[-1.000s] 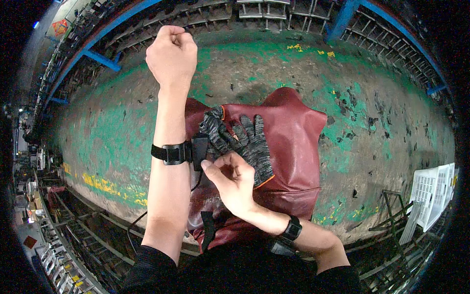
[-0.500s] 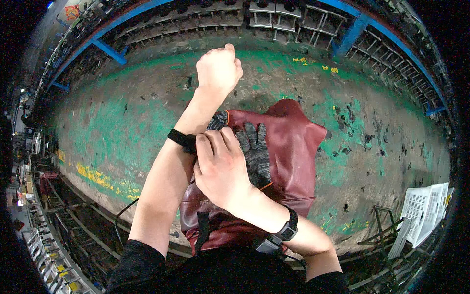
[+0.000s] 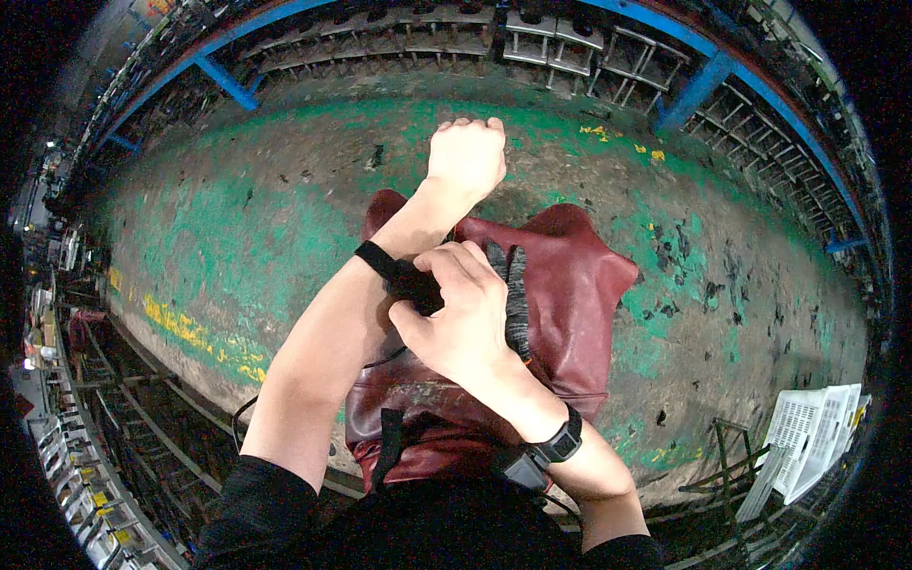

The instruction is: The recorder is putting on safety tracking devices and then putting on a pair of work gloves.

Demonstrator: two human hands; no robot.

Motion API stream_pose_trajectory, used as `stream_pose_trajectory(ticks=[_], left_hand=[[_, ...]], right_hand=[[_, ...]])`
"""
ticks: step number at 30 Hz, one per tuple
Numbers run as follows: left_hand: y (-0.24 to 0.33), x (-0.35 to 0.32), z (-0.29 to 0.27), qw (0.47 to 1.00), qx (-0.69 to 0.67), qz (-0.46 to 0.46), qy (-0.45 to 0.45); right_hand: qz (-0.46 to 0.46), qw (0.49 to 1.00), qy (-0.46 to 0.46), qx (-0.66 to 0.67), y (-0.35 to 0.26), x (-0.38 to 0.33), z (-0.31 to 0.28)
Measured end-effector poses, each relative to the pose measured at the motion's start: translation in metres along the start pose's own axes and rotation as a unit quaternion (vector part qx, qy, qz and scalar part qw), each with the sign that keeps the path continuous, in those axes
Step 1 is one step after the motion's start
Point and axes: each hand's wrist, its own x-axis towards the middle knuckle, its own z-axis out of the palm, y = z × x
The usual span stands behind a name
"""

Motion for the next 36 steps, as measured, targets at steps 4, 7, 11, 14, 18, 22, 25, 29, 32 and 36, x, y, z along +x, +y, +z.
stream_pose_trajectory(ticks=[4,7,11,14,18,22,25,29,32,36], left_hand=[[0.009,-0.004,0.009,0.999,-0.004,0.042,-0.002],[0.017,-0.009,0.017,0.995,0.004,0.082,-0.049],[0.021,-0.008,0.021,0.994,0.007,0.097,-0.056],[0.019,0.000,0.017,0.996,-0.015,0.062,-0.069],[0.012,0.014,0.004,0.991,-0.098,-0.059,-0.069],[0.011,0.023,-0.005,0.975,-0.177,-0.117,-0.067],[0.013,0.024,-0.001,0.977,-0.162,-0.111,-0.086],[0.031,0.012,0.016,0.998,-0.037,-0.004,-0.048],[0.053,-0.008,0.030,0.990,-0.016,0.112,-0.085],[0.061,-0.025,0.038,0.982,0.010,0.143,-0.125]], right_hand=[[0.015,1.000,-0.003,-0.016,-0.002,0.005,-0.007],[0.043,0.998,-0.026,-0.042,-0.006,0.010,-0.013],[0.090,0.993,-0.054,-0.056,-0.012,0.016,-0.018],[0.087,0.993,-0.056,-0.064,-0.016,0.014,-0.017],[0.086,0.995,-0.045,-0.030,-0.013,0.000,-0.015],[0.128,0.991,-0.029,0.029,-0.002,-0.009,-0.010],[0.131,0.990,-0.019,0.050,0.001,-0.014,-0.012],[0.127,0.990,0.007,0.058,-0.002,-0.013,-0.020],[0.058,0.998,-0.002,-0.027,-0.004,-0.009,-0.023],[0.140,0.987,-0.063,-0.047,-0.012,-0.008,-0.027]])
